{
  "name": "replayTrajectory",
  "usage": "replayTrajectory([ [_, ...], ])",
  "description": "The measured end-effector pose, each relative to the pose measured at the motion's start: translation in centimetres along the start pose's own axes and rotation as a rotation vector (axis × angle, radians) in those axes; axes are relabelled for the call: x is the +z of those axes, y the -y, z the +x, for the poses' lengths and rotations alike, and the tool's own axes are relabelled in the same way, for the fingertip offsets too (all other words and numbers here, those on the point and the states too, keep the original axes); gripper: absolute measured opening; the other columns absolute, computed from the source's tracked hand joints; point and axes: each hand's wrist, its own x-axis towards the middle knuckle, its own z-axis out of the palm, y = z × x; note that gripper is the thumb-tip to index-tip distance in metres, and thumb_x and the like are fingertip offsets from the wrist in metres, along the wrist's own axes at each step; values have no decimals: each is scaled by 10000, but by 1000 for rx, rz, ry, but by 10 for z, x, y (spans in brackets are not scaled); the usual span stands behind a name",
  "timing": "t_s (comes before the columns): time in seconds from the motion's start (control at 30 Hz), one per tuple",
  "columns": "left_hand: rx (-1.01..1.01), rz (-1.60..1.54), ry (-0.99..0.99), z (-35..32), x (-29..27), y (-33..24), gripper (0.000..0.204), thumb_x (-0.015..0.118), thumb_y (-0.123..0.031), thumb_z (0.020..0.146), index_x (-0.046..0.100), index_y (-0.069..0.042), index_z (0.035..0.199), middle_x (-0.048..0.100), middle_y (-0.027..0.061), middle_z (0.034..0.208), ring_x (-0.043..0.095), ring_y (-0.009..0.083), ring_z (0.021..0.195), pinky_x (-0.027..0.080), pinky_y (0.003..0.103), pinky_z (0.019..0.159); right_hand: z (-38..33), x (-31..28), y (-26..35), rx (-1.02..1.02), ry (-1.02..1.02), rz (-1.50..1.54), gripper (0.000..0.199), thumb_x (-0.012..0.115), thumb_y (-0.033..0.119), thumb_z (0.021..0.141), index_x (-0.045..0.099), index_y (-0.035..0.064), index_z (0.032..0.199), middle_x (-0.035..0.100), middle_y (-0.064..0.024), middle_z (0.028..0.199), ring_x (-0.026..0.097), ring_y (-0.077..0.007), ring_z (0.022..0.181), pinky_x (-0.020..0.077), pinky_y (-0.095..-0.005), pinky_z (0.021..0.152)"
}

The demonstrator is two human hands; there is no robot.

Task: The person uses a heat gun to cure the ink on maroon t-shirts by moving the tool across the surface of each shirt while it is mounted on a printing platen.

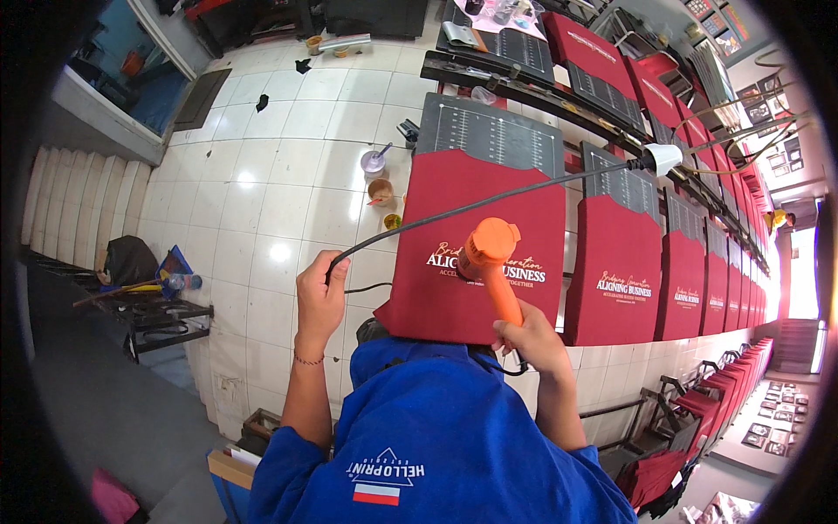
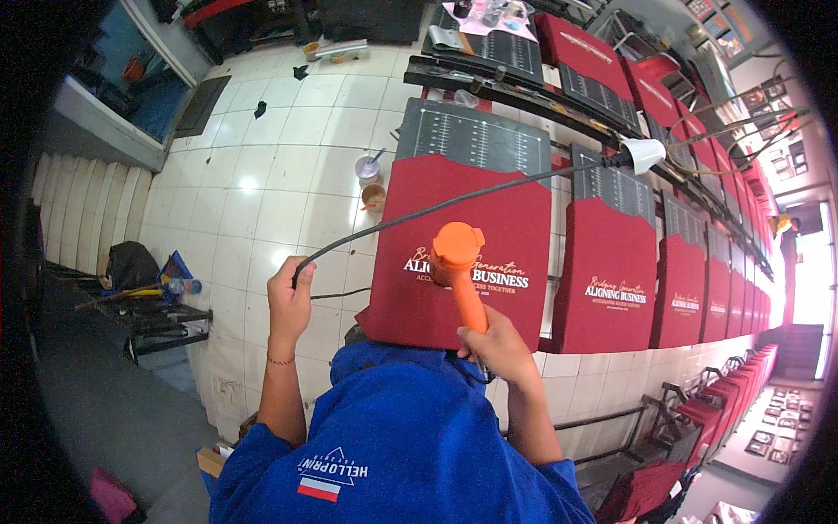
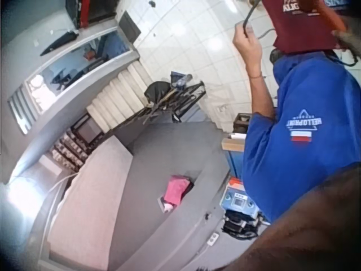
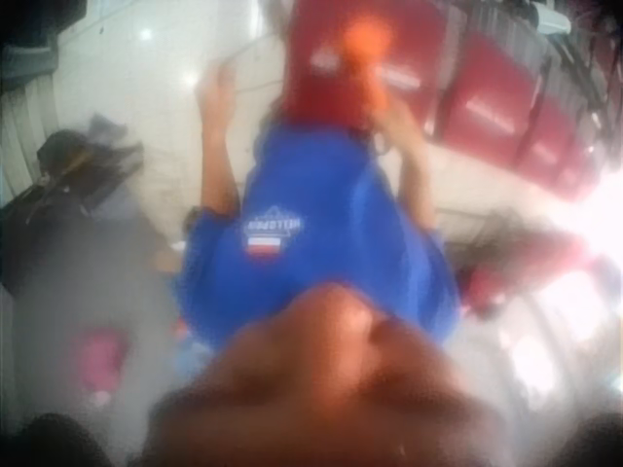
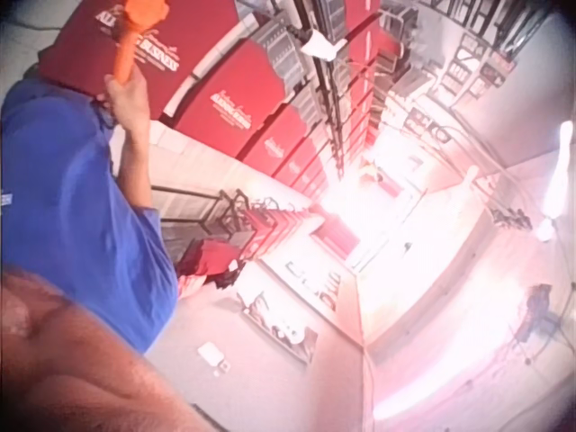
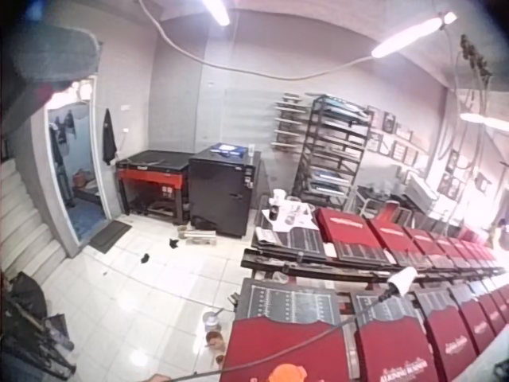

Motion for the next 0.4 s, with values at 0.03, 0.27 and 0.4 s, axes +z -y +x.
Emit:
replayTrajectory([
  [0.03, 1, 8, 1, 0, 0, 0, 264, 568, -240, 987, 604, 7, 899, 476, -2, 630, 384, 75, 587, 344, 258, 528, -1, -3, 1, 9, 1, 1, 311, 599, 109, 904, 513, -48, 1158, 587, -32, 766, 613, -97, 623, 488, -229, 535],
  [0.27, 11, 11, 21, -3, 4, 6, 259, 569, -237, 985, 600, 10, 913, 494, 38, 617, 411, 106, 554, 352, 277, 510, -12, -15, -7, 30, -88, 57, 304, 595, 99, 891, 515, -55, 1141, 582, -36, 745, 611, -103, 612, 484, -232, 527],
  [0.4, 11, 8, 24, -2, 8, 8, 267, 568, -247, 988, 606, 4, 905, 477, -3, 629, 386, 76, 589, 339, 255, 530, -17, -17, -19, -10, -137, 49, 325, 593, 95, 889, 511, -52, 1167, 585, -35, 748, 614, -105, 611, 484, -231, 528],
])
